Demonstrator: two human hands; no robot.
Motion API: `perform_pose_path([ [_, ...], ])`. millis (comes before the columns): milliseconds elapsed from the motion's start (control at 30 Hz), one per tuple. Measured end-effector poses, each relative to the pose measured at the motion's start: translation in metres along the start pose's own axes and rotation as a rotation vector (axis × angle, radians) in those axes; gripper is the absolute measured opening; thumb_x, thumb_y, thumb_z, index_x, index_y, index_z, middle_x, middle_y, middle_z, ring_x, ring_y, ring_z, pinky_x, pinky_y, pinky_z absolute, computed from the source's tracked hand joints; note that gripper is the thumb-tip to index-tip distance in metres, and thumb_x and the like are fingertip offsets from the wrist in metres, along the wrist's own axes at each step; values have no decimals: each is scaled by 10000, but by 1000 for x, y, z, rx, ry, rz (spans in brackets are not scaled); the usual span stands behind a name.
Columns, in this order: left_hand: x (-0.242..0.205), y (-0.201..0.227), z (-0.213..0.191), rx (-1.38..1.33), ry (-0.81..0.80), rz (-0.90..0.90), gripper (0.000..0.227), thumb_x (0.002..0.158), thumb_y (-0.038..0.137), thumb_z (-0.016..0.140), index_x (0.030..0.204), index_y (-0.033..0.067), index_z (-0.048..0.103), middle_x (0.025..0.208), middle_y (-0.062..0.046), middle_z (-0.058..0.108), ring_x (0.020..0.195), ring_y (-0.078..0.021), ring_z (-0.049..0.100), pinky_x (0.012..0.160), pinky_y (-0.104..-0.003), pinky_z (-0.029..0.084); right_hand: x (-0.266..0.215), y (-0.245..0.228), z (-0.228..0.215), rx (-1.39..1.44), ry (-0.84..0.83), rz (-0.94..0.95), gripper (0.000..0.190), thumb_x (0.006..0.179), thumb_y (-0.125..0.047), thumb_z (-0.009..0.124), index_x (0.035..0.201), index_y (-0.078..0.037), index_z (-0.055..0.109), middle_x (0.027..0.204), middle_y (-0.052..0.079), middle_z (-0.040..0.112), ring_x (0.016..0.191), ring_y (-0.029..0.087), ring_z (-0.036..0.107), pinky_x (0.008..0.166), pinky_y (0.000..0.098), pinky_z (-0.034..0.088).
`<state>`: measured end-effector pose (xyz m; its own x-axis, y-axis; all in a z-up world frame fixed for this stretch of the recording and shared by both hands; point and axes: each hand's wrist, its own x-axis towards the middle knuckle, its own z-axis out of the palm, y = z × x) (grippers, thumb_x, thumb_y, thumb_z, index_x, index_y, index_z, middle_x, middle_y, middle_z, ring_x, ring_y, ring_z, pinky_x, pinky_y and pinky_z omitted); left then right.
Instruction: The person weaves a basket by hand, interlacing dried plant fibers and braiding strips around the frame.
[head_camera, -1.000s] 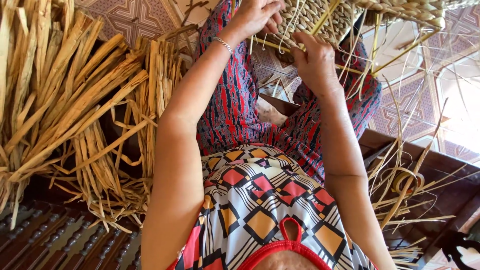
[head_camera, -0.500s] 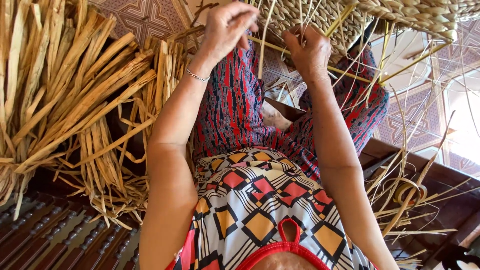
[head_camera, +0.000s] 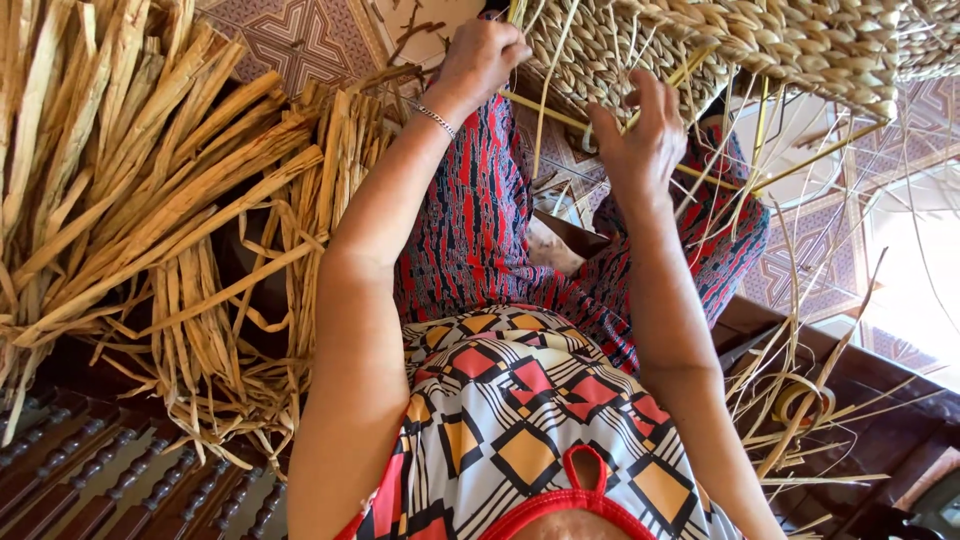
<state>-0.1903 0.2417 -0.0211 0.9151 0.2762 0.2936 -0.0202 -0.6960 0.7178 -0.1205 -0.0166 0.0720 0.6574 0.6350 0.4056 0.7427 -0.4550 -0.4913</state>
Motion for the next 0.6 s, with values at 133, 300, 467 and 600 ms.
perform_pose_path([
  [133, 4, -1, -12, -27, -217, -81, 186, 980, 184, 797, 834, 69, 782, 636, -67, 723, 464, -183, 625, 475, -322, 515, 31, -82, -41, -111, 248, -136, 415, 877, -137, 785, 1199, 64, 617, 1033, 192, 679, 900, 300, 727, 776, 363, 626],
  [300, 3, 39, -53, -589, -360, -325, 176, 1004, 208, 763, 940, 46, 729, 708, -50, 744, 550, -80, 728, 477, -213, 619, 29, -36, 10, 303, -174, 113, 146, 1069, -59, 638, 1183, 4, 706, 943, 123, 785, 666, 161, 743, 495, 307, 546],
  [467, -12, 37, -29, -616, -251, -403, 181, 1018, 178, 716, 966, 5, 729, 701, -63, 740, 540, -114, 723, 449, -237, 571, 42, -32, 39, 521, -288, 314, 144, 1009, -58, 705, 1132, 15, 693, 840, 120, 770, 635, 136, 732, 529, 245, 586],
  [600, -23, -4, 11, -380, -92, -199, 160, 1012, 186, 712, 1015, 26, 726, 813, -31, 754, 567, -62, 747, 493, -192, 614, 29, 15, 83, 553, -128, 240, 58, 969, 1, 729, 992, 23, 680, 817, 114, 767, 666, 132, 757, 558, 259, 611],
])
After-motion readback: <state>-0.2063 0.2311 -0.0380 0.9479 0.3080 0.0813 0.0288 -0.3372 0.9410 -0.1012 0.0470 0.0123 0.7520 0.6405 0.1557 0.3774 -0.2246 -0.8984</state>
